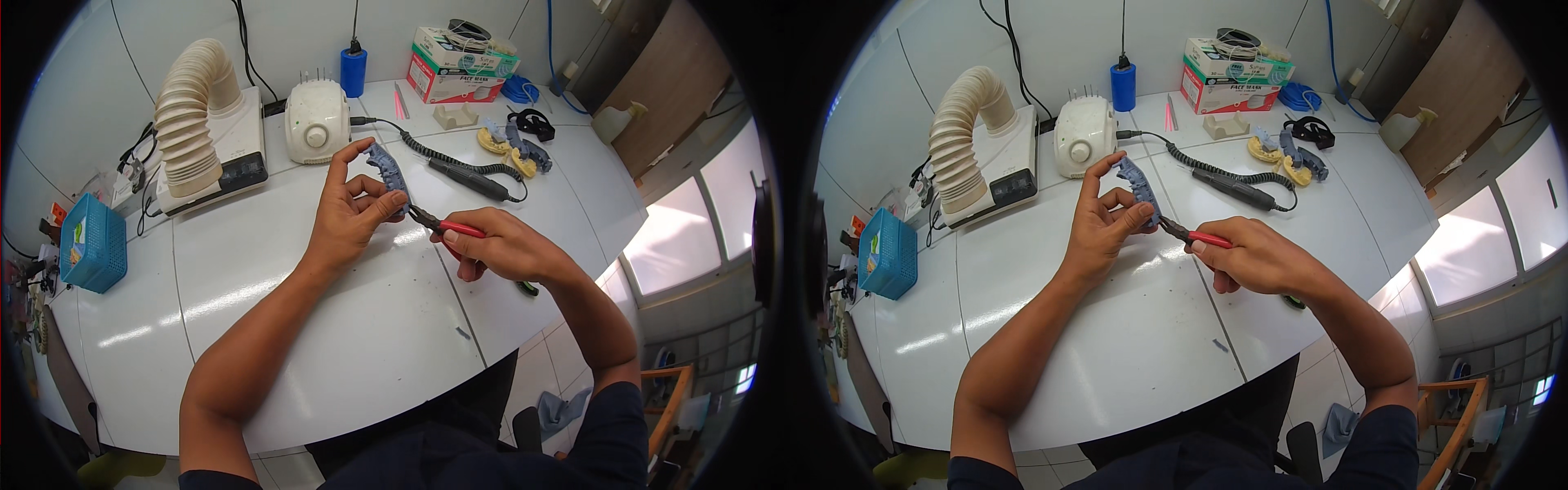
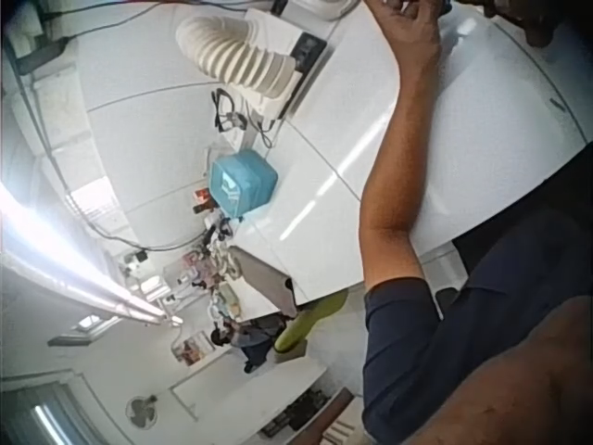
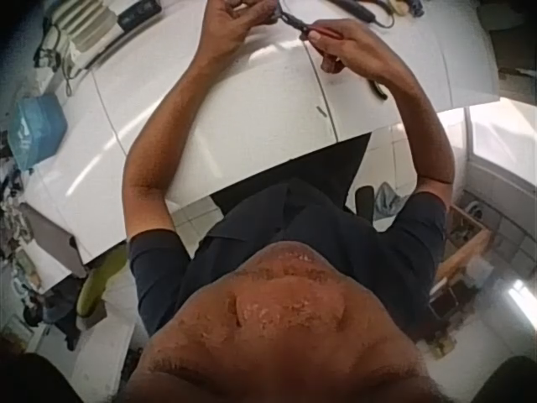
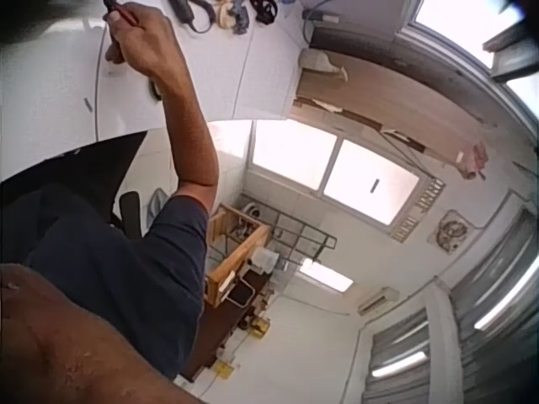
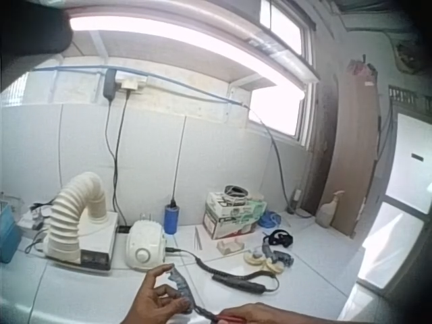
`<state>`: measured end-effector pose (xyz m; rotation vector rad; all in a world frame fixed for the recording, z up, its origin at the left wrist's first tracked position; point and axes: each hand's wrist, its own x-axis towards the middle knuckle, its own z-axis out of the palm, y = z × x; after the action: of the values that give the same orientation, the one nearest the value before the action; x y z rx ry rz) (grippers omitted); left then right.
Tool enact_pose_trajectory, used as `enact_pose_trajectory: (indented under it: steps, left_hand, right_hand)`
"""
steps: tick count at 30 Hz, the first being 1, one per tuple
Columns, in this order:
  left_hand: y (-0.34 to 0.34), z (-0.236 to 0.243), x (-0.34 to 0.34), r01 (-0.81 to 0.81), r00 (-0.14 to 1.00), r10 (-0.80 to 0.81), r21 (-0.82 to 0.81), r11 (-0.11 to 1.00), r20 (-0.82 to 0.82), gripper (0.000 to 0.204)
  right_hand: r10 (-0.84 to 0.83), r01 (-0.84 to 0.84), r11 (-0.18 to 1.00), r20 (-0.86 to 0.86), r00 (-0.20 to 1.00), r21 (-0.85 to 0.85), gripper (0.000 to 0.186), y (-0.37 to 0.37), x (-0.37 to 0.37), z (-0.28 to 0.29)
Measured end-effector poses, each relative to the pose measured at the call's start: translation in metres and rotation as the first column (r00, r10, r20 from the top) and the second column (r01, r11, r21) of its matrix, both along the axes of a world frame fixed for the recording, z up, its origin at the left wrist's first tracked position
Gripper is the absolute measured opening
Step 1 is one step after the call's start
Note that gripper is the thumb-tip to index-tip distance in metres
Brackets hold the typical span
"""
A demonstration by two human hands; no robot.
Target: The recorder is trimming a blue dental tray with pliers and cutters at a laboratory bench.
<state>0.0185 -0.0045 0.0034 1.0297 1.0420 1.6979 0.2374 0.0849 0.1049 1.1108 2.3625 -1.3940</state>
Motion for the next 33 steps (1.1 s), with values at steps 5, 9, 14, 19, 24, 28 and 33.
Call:
enact_pose_trajectory:
  steps: [5,9,14,19,24,28,33]
  left_hand:
    - [-0.002,0.006,0.001,-0.036,0.997,0.033,-0.039,0.999,-0.068,0.078]
    - [-0.002,0.005,0.001,-0.05,0.996,0.047,-0.04,0.998,-0.079,0.076]
    - [-0.002,0.004,0.002,-0.052,0.991,0.047,-0.041,0.998,-0.125,0.075]
    - [-0.002,0.001,0.001,-0.063,0.989,0.058,-0.034,0.997,-0.139,0.075]
    - [-0.001,0.006,0.003,-0.045,0.988,0.033,-0.073,0.996,-0.15,0.074]
    - [0.0,-0.005,0.002,-0.058,0.979,0.045,-0.061,0.996,-0.198,0.06]
    - [0.003,-0.01,-0.002,-0.024,0.993,0.018,-0.044,0.999,-0.118,0.043]
  right_hand:
    - [-0.046,0.046,0.999,0.009,0.999,-0.01,0.04,-0.001,-0.001,-0.007]
    - [-0.079,0.078,0.996,-0.011,0.997,-0.03,0.038,-0.002,-0.003,-0.011]
    - [-0.086,0.086,0.996,0.0,0.996,-0.019,0.036,-0.004,-0.002,-0.01]
    - [-0.074,0.074,0.997,0.013,0.997,0.004,0.032,-0.005,-0.002,-0.009]
    - [-0.076,0.076,0.996,0.003,0.997,0.048,0.032,-0.004,0.0,-0.011]
    - [-0.096,0.097,0.993,-0.012,0.995,0.071,0.032,-0.006,-0.004,-0.01]
    - [-0.073,0.076,0.994,-0.053,0.996,0.073,0.04,-0.006,0.003,-0.014]
